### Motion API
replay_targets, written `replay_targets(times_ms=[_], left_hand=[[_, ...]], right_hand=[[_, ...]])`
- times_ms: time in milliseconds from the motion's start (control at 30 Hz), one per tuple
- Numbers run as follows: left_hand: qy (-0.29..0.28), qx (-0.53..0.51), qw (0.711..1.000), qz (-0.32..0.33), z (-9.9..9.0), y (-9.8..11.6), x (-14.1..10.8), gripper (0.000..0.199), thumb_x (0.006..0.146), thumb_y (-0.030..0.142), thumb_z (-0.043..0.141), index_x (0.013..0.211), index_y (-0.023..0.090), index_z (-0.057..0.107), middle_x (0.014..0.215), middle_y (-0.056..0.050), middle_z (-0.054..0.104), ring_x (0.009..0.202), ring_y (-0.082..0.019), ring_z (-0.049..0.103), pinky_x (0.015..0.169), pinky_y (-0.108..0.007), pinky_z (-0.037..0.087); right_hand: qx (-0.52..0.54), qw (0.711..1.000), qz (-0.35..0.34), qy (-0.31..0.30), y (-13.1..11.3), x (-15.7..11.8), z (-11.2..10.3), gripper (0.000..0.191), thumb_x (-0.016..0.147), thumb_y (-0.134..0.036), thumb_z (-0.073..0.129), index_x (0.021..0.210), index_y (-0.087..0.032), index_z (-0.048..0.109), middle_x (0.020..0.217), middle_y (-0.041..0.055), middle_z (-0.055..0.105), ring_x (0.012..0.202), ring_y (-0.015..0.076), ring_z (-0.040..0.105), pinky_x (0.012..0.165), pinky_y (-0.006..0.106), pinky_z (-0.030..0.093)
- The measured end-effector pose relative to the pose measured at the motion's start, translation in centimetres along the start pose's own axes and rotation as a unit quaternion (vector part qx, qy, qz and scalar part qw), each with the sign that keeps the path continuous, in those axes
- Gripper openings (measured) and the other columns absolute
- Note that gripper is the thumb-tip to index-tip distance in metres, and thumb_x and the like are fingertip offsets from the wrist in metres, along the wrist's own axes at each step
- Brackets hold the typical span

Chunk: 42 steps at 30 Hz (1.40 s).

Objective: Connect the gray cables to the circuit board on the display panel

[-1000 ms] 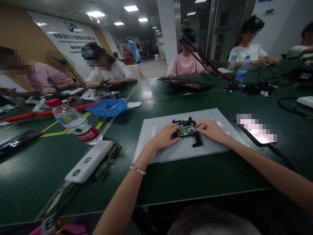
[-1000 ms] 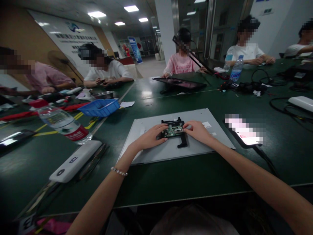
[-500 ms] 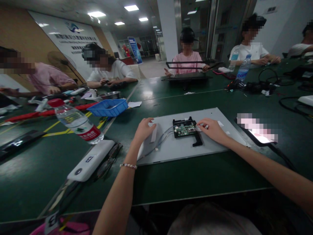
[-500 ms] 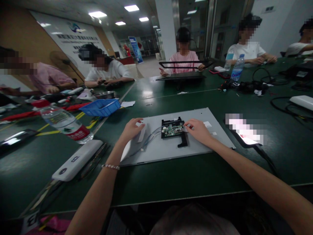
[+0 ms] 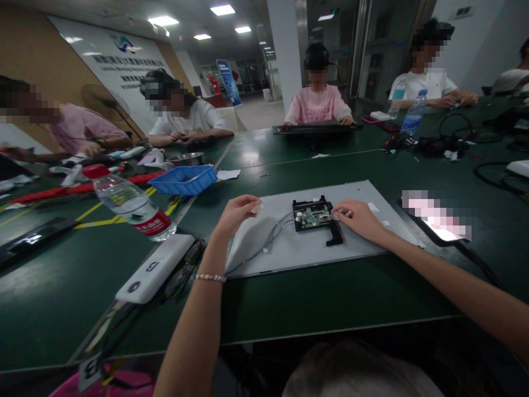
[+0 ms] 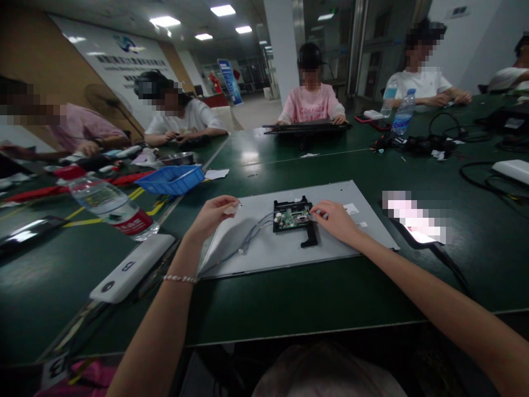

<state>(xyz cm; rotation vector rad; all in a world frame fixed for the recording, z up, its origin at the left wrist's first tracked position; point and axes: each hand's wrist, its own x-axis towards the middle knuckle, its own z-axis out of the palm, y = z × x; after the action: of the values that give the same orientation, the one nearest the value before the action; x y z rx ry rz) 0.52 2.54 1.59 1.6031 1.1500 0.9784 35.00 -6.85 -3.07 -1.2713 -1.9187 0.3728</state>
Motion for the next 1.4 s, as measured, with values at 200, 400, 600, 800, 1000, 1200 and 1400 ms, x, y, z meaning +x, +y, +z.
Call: replay_targets(times_ms=[200,400,600,800,1000,1200,1400], left_hand=[[-0.145,0.091,0.984,-0.039,1.8,0.1,-0.6,0.029,0.067,0.038,0.068,0.082,0.014,0.063,0.069,-0.001,0.059,0.058,-0.011,0.056,0.058,-0.024,0.048],[-0.166,0.21,0.963,-0.001,1.9,0.5,-0.4,0.031,0.072,0.041,0.062,0.09,0.016,0.065,0.071,0.0,0.06,0.052,-0.009,0.051,0.05,-0.021,0.041],[-0.157,0.274,0.948,0.051,1.0,1.1,-0.1,0.025,0.07,0.038,0.056,0.068,0.014,0.065,0.065,0.0,0.059,0.064,-0.013,0.052,0.06,-0.022,0.04],[-0.127,0.282,0.949,0.053,0.7,1.6,-0.3,0.028,0.074,0.039,0.053,0.065,0.014,0.061,0.058,0.002,0.05,0.058,-0.01,0.045,0.053,-0.019,0.033],[-0.186,0.201,0.96,0.052,1.7,3.7,-1.4,0.03,0.077,0.042,0.055,0.077,0.014,0.062,0.06,0.003,0.051,0.053,-0.008,0.041,0.049,-0.019,0.03],[-0.311,0.227,0.922,0.032,2.7,2.5,-1.3,0.017,0.07,0.032,0.063,0.071,0.015,0.065,0.062,0.001,0.059,0.058,-0.011,0.051,0.054,-0.02,0.038],[-0.32,0.26,0.911,0.019,2.7,1.2,-1.1,0.014,0.066,0.031,0.064,0.069,0.017,0.065,0.057,0.002,0.059,0.055,-0.011,0.051,0.052,-0.021,0.036]], right_hand=[[-0.016,0.999,-0.02,-0.019,-0.1,0.0,0.0,0.016,0.086,-0.023,0.052,0.091,-0.021,0.067,0.097,0.0048,0.066,0.085,0.0184,0.061,0.067,0.031,0.05],[-0.022,0.999,-0.019,-0.014,0.1,-0.1,0.0,0.016,0.086,-0.02,0.052,0.093,-0.021,0.066,0.098,0.0046,0.065,0.087,0.0185,0.061,0.07,0.032,0.051],[-0.042,0.998,-0.047,-0.002,-0.7,-0.1,-0.4,0.02,0.087,-0.017,0.049,0.099,-0.021,0.065,0.104,0.0057,0.063,0.092,0.0202,0.06,0.076,0.035,0.051],[-0.053,0.988,-0.136,-0.045,-3.3,-0.2,-0.3,0.028,0.09,-0.017,0.045,0.112,-0.022,0.061,0.116,0.0071,0.061,0.106,0.0225,0.057,0.091,0.045,0.048],[-0.075,0.954,-0.247,-0.153,-7.1,0.5,1.5,0.037,0.092,-0.022,0.044,0.128,-0.017,0.052,0.132,0.0104,0.054,0.118,0.022,0.052,0.098,0.042,0.044],[-0.114,0.922,-0.312,-0.201,-9.4,1.9,5.0,0.045,0.091,-0.037,0.046,0.127,-0.01,0.051,0.132,0.0162,0.053,0.122,0.0243,0.049,0.101,0.042,0.04],[-0.155,0.913,-0.313,-0.212,-9.6,1.5,6.4,0.043,0.091,-0.039,0.045,0.119,-0.009,0.055,0.126,0.0166,0.058,0.115,0.0252,0.054,0.102,0.043,0.037]])
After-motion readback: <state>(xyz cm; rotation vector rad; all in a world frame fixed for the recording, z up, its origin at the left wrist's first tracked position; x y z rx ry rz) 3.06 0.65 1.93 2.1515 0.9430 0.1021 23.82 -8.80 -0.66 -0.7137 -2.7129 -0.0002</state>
